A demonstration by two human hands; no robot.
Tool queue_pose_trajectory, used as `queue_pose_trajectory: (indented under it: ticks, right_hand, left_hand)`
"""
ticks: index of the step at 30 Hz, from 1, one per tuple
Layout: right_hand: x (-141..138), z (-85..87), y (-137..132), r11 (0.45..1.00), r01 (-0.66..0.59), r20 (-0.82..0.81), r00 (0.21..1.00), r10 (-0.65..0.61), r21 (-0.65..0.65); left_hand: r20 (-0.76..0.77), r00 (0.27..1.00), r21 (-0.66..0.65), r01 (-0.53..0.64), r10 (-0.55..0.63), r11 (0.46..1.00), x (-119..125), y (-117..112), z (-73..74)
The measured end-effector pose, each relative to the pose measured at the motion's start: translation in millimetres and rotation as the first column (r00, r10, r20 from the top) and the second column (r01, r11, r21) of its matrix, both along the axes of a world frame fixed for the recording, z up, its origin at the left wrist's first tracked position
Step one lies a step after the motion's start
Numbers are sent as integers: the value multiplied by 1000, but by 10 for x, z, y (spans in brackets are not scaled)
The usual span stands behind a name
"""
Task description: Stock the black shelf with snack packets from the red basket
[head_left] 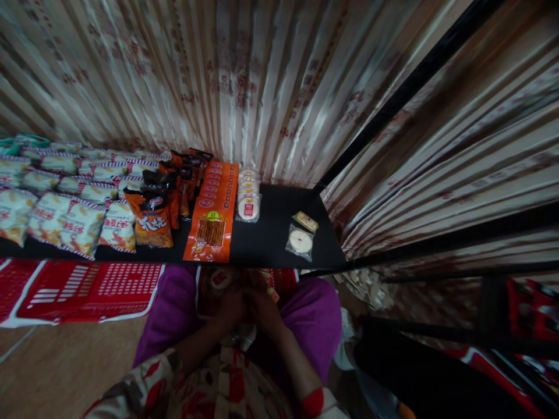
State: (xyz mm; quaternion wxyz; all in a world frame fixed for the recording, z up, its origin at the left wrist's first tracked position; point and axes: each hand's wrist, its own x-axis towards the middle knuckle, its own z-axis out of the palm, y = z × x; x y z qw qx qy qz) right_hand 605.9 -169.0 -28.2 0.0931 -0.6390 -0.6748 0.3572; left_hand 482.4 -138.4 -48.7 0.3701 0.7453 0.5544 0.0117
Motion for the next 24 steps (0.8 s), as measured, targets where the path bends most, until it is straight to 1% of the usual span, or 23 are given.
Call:
queue_pose_trajectory:
  ticks: [3, 6, 9, 13, 16, 21, 24]
  right_hand:
    - [-44, 23, -11, 1000, 18, 36, 999, -19, 24]
    - [-52, 51, -25, 999, 30, 12, 999, -30, 9]
    - [-43, 36, -33, 997, 79, -16, 997, -79, 8]
    - [-45, -18, -24, 991, 131, -61, 990, -129, 27]
    - [-58, -41, -11, 985, 167, -41, 985, -165, 47]
    - [-51, -38, 14, 980, 171, -18, 985, -170, 103]
    - [-20, -25, 38, 979, 184, 29, 982, -187, 90]
  left_hand:
    - [12, 1000, 15, 13, -14, 1000, 5, -13, 30]
    - [20, 1000, 59, 9, -10, 998, -14, -60, 34]
    - [27, 1000, 135, -12, 8, 991, -36, -142, -10]
    - [28, 999, 219, -30, 24, 975, -44, -232, -102]
    - [55, 998, 242, 5, -18, 970, -42, -239, -136]
    - [94, 992, 244, 61, -86, 968, -16, -188, -109]
    - [98, 990, 274, 73, -103, 959, 17, -165, -110]
